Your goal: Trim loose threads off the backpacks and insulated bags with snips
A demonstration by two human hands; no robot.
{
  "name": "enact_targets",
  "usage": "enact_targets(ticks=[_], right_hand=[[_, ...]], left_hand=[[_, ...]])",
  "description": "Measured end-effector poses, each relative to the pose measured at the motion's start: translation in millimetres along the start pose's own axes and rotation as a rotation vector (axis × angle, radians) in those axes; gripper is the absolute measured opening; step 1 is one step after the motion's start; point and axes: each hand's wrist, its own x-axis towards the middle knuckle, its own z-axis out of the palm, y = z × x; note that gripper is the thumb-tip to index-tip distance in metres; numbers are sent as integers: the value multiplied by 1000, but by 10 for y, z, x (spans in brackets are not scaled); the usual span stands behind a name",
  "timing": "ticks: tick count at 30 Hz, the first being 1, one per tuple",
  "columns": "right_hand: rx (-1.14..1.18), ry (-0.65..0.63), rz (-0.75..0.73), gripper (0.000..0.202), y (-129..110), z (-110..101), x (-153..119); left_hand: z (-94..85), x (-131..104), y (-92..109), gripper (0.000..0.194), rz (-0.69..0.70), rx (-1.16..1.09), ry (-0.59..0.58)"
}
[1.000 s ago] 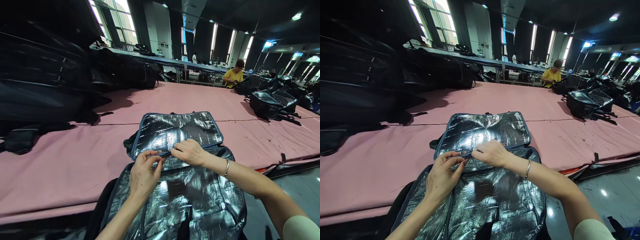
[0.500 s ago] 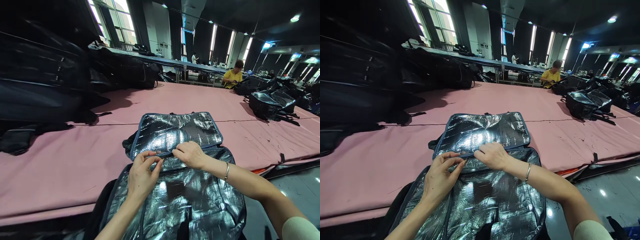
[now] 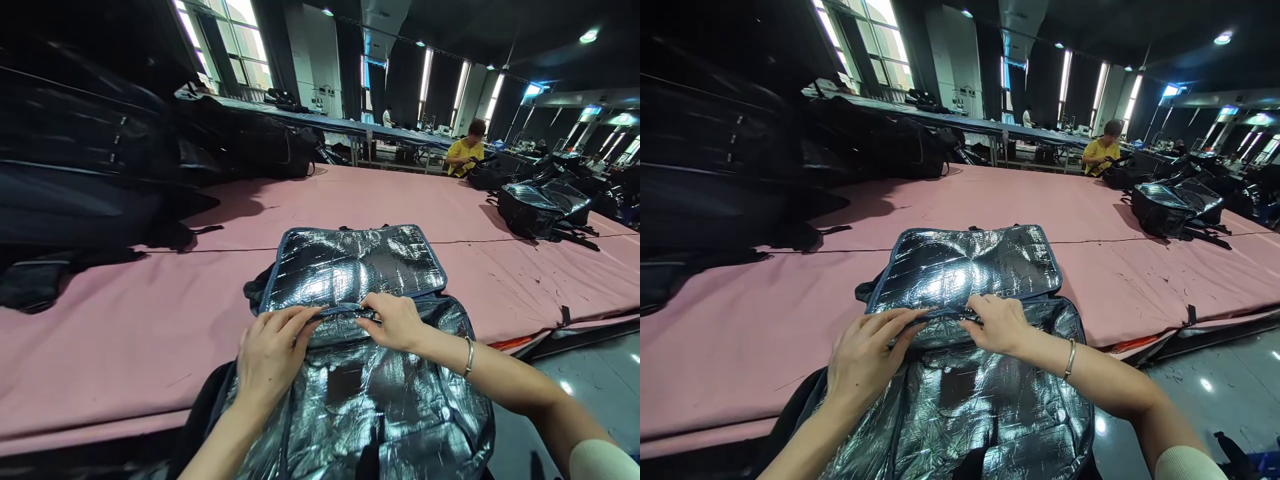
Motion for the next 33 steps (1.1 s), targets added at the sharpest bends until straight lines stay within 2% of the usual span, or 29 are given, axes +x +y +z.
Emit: enact_targets(ticks=[4, 9, 13, 16, 22, 33], right_hand=[[89, -13, 58, 15, -22, 26, 0], [168, -28, 173, 12, -104, 14, -2], [130, -72, 179, 12, -201, -19, 24], [107, -108, 175, 14, -257, -14, 54], [88, -133, 169, 15, -295, 27, 75], [167, -72, 145, 11, -244, 119, 35]], left_hand=[[14, -4, -5, 17, 28, -6, 18], [31, -34, -18, 20, 173, 1, 92], [22, -66, 3, 20, 304, 72, 166], [15, -80, 29, 18, 353, 113, 215], [29, -92, 52, 18, 331, 129, 257], [53, -117, 56, 20, 248, 113, 217]])
